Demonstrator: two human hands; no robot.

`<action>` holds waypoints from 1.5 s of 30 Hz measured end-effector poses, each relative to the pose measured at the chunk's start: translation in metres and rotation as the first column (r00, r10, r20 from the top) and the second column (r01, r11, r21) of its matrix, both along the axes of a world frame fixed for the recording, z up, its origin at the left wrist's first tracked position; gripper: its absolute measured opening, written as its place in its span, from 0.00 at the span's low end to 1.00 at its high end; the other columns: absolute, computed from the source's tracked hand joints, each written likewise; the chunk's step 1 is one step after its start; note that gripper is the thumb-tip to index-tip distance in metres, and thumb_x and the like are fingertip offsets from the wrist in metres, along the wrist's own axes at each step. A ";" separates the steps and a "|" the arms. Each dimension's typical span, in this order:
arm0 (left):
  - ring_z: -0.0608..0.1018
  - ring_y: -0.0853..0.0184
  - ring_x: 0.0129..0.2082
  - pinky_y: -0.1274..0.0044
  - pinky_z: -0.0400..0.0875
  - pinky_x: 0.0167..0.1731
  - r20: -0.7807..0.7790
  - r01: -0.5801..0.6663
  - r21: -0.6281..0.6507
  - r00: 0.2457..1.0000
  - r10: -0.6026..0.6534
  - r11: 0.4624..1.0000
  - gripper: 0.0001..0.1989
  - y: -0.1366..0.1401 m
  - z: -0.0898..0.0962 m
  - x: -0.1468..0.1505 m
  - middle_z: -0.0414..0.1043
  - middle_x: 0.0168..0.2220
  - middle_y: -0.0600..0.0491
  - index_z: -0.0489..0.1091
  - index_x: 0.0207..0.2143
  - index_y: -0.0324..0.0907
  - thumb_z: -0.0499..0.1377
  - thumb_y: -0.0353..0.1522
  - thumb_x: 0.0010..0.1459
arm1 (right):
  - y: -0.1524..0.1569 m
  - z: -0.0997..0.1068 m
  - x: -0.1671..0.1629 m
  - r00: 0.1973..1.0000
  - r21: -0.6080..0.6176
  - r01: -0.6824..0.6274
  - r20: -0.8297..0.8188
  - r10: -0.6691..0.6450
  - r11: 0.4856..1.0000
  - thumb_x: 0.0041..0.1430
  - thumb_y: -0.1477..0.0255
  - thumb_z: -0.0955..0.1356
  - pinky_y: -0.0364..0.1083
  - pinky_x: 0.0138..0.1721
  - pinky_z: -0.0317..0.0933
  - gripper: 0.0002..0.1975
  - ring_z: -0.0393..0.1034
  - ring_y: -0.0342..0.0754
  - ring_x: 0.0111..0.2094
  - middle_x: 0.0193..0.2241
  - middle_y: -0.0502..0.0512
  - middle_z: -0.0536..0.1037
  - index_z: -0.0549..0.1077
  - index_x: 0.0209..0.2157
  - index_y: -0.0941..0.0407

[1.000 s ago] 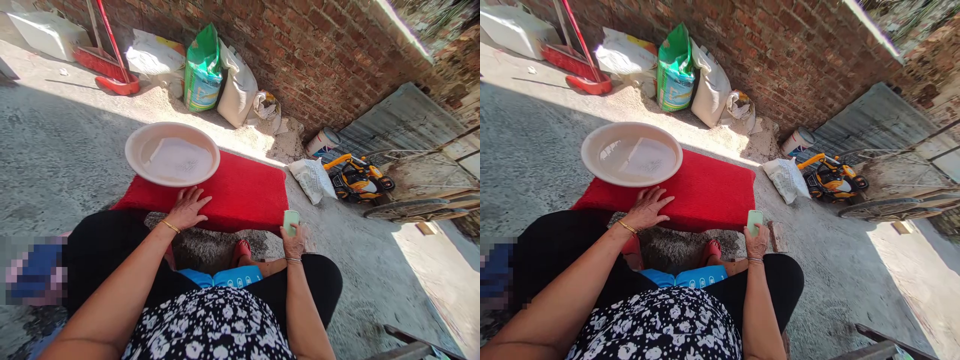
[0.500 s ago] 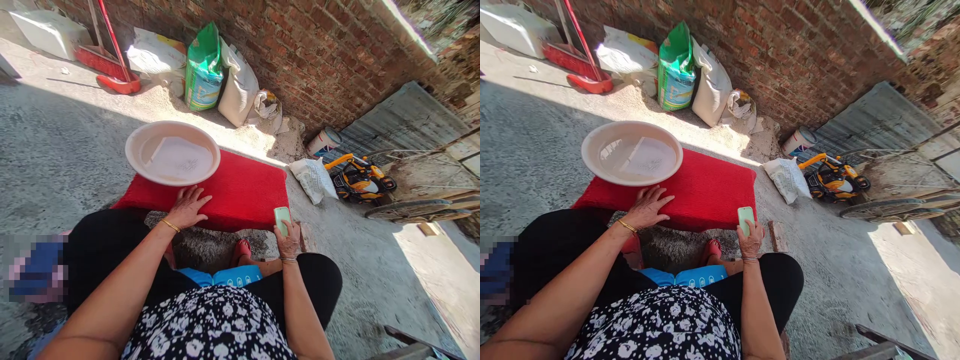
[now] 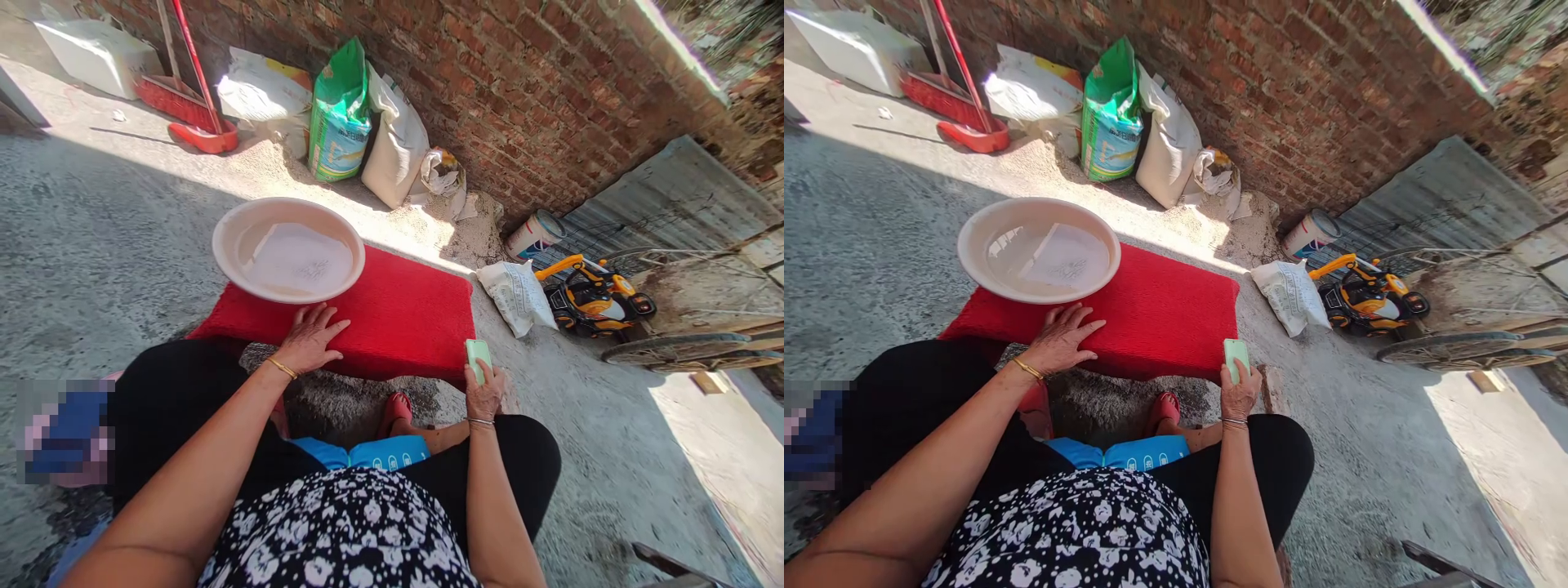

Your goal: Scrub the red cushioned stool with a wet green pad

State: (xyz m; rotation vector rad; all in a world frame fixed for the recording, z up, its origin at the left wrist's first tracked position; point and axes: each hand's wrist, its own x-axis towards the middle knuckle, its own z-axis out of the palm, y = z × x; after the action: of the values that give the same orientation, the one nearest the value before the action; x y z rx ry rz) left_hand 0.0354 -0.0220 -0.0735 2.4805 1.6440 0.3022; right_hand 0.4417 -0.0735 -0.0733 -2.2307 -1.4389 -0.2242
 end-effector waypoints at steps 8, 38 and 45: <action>0.52 0.51 0.64 0.58 0.44 0.60 0.031 0.003 0.008 1.000 -0.003 1.000 0.34 0.000 0.000 -0.001 0.53 0.64 0.45 0.60 0.59 0.51 0.62 0.44 0.50 | 0.014 -0.013 0.002 0.992 0.115 -0.124 0.051 0.119 0.986 0.54 0.57 0.64 0.55 0.46 0.58 0.20 0.64 0.57 0.46 0.46 0.65 0.69 0.78 0.39 0.56; 0.52 0.52 0.65 0.57 0.44 0.60 0.018 -0.002 -0.016 1.000 0.003 1.000 0.34 0.000 0.003 0.000 0.53 0.64 0.44 0.60 0.59 0.50 0.62 0.44 0.50 | 0.020 -0.011 0.010 0.981 0.054 -0.194 0.000 0.194 0.980 0.55 0.53 0.62 0.53 0.47 0.59 0.25 0.63 0.55 0.46 0.45 0.64 0.69 0.78 0.40 0.56; 0.52 0.52 0.65 0.58 0.43 0.60 0.029 -0.004 -0.020 1.000 0.005 1.000 0.34 -0.001 0.002 0.000 0.53 0.64 0.44 0.60 0.59 0.51 0.62 0.44 0.50 | 0.019 -0.003 0.021 0.996 0.095 0.085 -0.031 -0.083 0.992 0.54 0.53 0.62 0.56 0.47 0.58 0.26 0.63 0.57 0.45 0.45 0.66 0.68 0.77 0.42 0.57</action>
State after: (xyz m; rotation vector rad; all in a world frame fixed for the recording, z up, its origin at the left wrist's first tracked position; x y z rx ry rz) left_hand 0.0353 -0.0227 -0.0711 2.4468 1.6334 0.3194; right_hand 0.4632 -0.0540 -0.0765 -2.2097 -1.2937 -0.2834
